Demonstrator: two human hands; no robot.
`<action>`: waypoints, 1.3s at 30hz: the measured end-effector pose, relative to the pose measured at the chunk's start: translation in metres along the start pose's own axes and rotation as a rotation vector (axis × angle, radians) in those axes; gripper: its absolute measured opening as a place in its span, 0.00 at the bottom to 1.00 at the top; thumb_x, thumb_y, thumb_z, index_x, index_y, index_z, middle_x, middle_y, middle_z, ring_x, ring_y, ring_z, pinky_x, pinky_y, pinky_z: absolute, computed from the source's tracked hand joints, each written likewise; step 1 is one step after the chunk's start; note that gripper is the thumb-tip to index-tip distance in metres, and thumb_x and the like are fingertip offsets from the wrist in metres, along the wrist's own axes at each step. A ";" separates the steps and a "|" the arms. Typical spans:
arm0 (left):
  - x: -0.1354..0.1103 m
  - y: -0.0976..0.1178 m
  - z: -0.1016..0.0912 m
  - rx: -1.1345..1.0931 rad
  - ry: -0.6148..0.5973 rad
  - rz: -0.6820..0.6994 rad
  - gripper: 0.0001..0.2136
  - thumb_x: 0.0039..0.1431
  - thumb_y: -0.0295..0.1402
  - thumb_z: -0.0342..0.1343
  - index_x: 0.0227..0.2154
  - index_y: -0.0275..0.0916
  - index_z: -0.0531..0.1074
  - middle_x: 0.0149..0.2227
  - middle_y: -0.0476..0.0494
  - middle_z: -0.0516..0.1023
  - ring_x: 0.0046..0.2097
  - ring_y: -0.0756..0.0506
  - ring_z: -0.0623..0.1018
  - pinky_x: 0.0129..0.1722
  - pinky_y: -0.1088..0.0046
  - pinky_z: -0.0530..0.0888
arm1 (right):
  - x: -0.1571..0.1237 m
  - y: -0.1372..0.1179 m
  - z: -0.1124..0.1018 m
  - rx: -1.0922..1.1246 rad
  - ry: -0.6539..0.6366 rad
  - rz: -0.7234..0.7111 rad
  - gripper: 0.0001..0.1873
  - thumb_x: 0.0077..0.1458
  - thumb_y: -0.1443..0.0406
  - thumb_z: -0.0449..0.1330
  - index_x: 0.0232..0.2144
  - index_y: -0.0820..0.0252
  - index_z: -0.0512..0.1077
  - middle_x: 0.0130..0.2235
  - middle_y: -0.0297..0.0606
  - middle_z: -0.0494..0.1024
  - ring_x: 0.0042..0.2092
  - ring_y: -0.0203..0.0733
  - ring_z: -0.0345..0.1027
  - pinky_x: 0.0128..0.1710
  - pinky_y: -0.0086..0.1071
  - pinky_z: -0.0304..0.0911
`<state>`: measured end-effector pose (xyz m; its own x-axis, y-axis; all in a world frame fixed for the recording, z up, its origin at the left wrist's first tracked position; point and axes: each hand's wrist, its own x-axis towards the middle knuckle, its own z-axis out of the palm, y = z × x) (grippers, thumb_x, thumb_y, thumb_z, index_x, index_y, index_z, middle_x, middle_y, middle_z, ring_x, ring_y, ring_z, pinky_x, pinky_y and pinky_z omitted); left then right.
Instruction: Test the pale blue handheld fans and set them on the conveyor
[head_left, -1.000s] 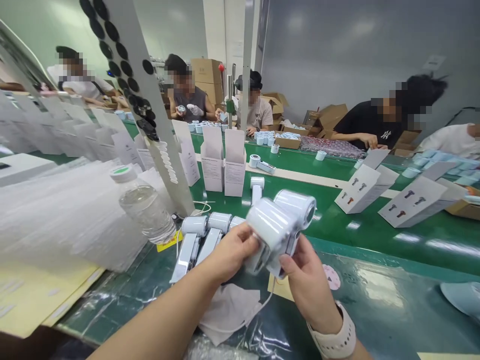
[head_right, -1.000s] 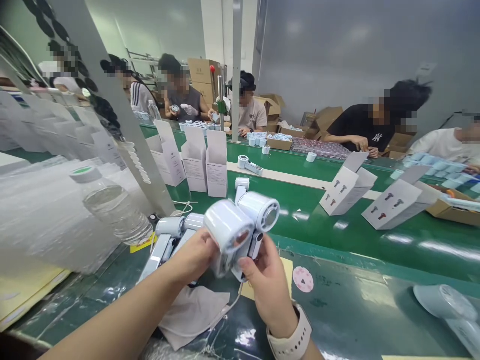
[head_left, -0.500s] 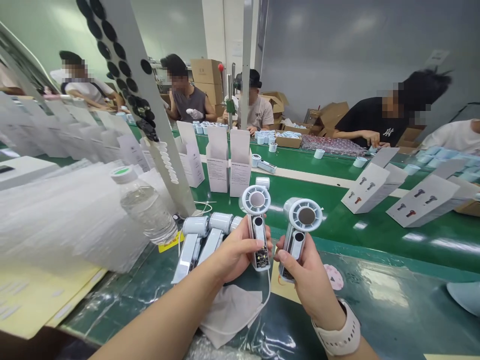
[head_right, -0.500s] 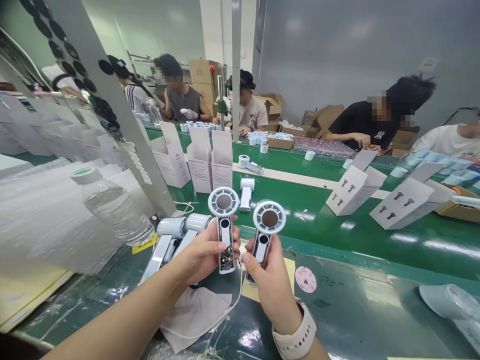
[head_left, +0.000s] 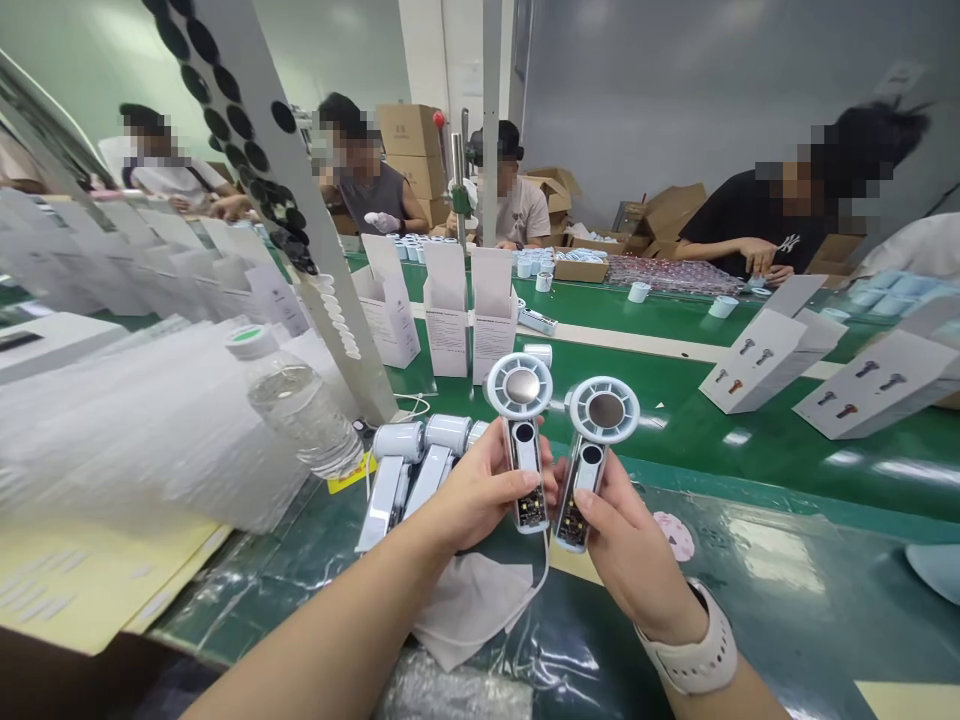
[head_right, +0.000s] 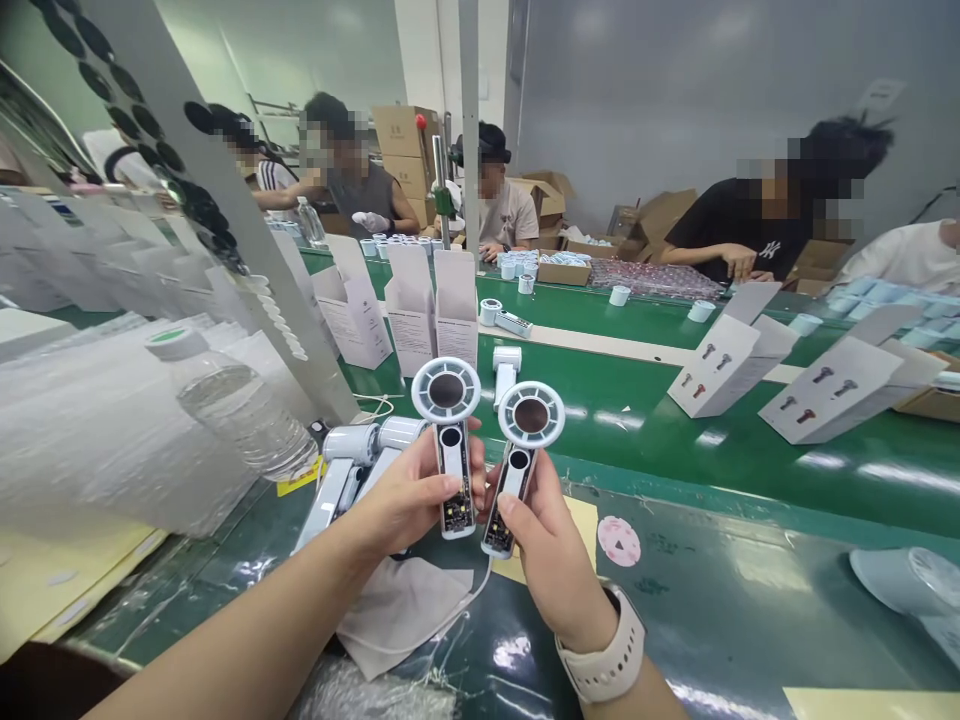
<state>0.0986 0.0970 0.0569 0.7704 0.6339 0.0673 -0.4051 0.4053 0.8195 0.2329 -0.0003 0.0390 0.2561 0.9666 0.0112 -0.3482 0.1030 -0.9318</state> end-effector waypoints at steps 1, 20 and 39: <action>0.000 0.000 0.000 0.008 0.007 0.003 0.23 0.46 0.31 0.69 0.45 0.41 0.67 0.36 0.48 0.73 0.33 0.48 0.77 0.33 0.70 0.75 | 0.001 -0.001 0.001 -0.006 0.014 0.007 0.22 0.55 0.57 0.63 0.52 0.49 0.66 0.49 0.39 0.77 0.52 0.51 0.70 0.52 0.46 0.66; 0.003 -0.002 0.003 -0.026 0.081 0.005 0.19 0.46 0.31 0.63 0.42 0.41 0.67 0.31 0.51 0.72 0.27 0.50 0.74 0.27 0.71 0.74 | 0.001 0.004 0.001 0.031 0.031 0.007 0.16 0.58 0.56 0.62 0.46 0.52 0.67 0.41 0.36 0.75 0.37 0.43 0.69 0.39 0.41 0.69; 0.003 -0.003 0.005 0.061 0.078 -0.020 0.18 0.51 0.38 0.66 0.41 0.41 0.65 0.30 0.50 0.73 0.27 0.48 0.74 0.27 0.68 0.74 | 0.002 0.003 0.003 0.009 0.070 -0.005 0.15 0.58 0.54 0.61 0.44 0.51 0.68 0.38 0.35 0.75 0.37 0.44 0.69 0.39 0.42 0.69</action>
<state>0.1045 0.0943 0.0570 0.7364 0.6765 0.0084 -0.3578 0.3788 0.8535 0.2299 0.0026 0.0368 0.3197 0.9475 -0.0100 -0.3552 0.1100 -0.9283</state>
